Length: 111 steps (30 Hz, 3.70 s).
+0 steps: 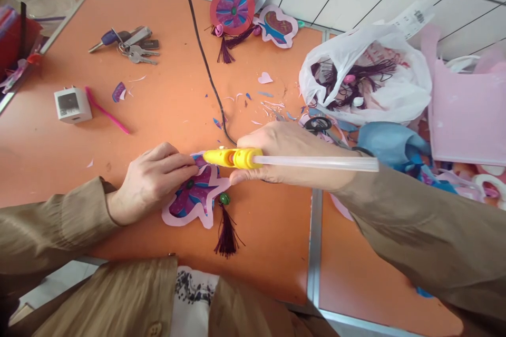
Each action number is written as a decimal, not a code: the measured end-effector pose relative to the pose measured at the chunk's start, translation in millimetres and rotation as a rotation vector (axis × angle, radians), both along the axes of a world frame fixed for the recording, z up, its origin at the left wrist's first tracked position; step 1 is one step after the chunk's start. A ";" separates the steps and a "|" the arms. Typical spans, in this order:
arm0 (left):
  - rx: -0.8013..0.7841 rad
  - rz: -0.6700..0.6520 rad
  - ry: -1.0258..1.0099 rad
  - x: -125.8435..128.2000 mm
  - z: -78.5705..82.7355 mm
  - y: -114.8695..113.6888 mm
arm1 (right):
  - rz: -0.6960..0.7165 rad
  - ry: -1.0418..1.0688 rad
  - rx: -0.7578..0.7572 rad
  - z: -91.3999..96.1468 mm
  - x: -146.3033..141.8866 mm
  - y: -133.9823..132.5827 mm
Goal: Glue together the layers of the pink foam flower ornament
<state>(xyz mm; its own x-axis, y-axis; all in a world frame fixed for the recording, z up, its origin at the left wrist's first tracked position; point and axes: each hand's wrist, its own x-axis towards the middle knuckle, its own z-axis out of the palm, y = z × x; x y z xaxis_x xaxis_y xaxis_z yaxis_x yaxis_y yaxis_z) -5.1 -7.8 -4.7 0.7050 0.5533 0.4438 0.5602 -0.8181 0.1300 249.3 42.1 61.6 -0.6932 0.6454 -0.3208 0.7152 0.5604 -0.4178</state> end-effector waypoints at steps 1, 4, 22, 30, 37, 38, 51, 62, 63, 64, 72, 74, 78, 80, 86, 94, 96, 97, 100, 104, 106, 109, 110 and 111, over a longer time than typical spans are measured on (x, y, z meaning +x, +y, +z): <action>0.000 0.001 -0.001 -0.2 0.1 0.0 | 0.000 -0.010 -0.005 0.3 -1.6 0.2; 0.003 -0.003 -0.003 -0.8 0.1 0.3 | -0.006 -0.047 -0.013 0.2 -6.3 0.6; 0.013 0.004 0.028 -1.1 3.0 -0.8 | 0.020 0.030 0.132 -0.6 -8.9 5.7; -0.001 0.004 0.007 -2.2 0.7 -0.9 | -0.012 0.230 0.413 -9.7 15.0 11.0; -0.048 -0.001 -0.044 -2.1 -1.0 0.9 | 0.052 0.071 0.644 -36.6 28.8 20.7; -0.057 0.000 -0.059 -2.0 -1.3 1.6 | 0.102 0.067 0.646 -41.0 29.2 23.6; -0.134 0.015 -0.126 -0.7 -1.9 5.9 | -0.161 0.247 0.705 -22.7 -4.2 -10.8; -0.162 0.110 -0.159 0.1 -3.1 3.5 | -0.319 0.188 0.206 -48.5 -51.5 -43.5; -0.159 0.124 -0.160 0.5 -3.4 3.4 | -0.332 0.185 0.195 -49.6 -51.9 -43.4; -0.158 0.138 -0.162 0.9 -3.8 3.6 | -0.344 0.187 0.190 -50.3 -52.2 -43.4; -0.261 0.186 -0.156 1.7 -1.9 8.4 | -0.381 0.262 0.193 -51.1 -50.9 -42.5; -0.278 0.195 -0.157 1.6 -0.7 8.6 | -0.379 0.267 0.198 -50.9 -50.1 -42.0; -0.286 0.216 -0.148 1.6 -0.6 8.9 | -0.396 0.250 0.205 -51.7 -50.8 -40.9; -0.291 0.235 -0.142 1.6 -1.4 9.6 | -0.408 0.236 0.198 -52.6 -52.3 -40.3; -0.341 0.281 -0.147 4.0 -2.0 12.8 | -0.440 0.204 0.219 -55.2 -55.9 -38.8; -0.371 0.304 -0.152 6.4 -2.6 15.1 | -0.463 0.210 0.249 -56.4 -56.5 -38.9; -0.374 0.308 -0.153 6.4 -2.9 15.1 | -0.463 0.211 0.253 -56.7 -56.5 -38.9; -0.372 0.306 -0.156 6.4 -3.1 15.1 | -0.463 0.211 0.257 -56.8 -56.6 -38.9; -0.363 0.283 -0.182 6.7 -3.5 15.2 | -0.460 0.206 0.263 -57.2 -56.8 -38.8; -0.379 0.284 -0.227 7.4 -3.3 15.8 | -0.459 0.201 0.266 -57.9 -56.8 -38.8; -0.393 0.303 -0.221 7.7 -2.8 16.0 | -0.460 0.197 0.265 -58.3 -56.8 -38.9; -0.412 0.322 -0.197 7.9 -2.1 16.0 | -0.459 0.194 0.251 -58.4 -56.9 -38.7; -0.418 0.326 -0.191 8.0 -2.0 15.9 | -0.458 0.195 0.248 -58.3 -57.0 -38.6; -0.421 0.328 -0.188 7.9 -1.8 15.8 | -0.457 0.197 0.247 -58.2 -57.0 -38.5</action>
<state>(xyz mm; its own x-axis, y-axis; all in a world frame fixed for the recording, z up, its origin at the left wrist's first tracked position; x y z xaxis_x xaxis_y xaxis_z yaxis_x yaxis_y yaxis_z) 2.8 8.0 -6.6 0.3967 0.8865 0.2383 0.7120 -0.4610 0.5297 192.3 3.6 3.3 -0.3568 0.9341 -0.0144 0.8302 0.3100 -0.4634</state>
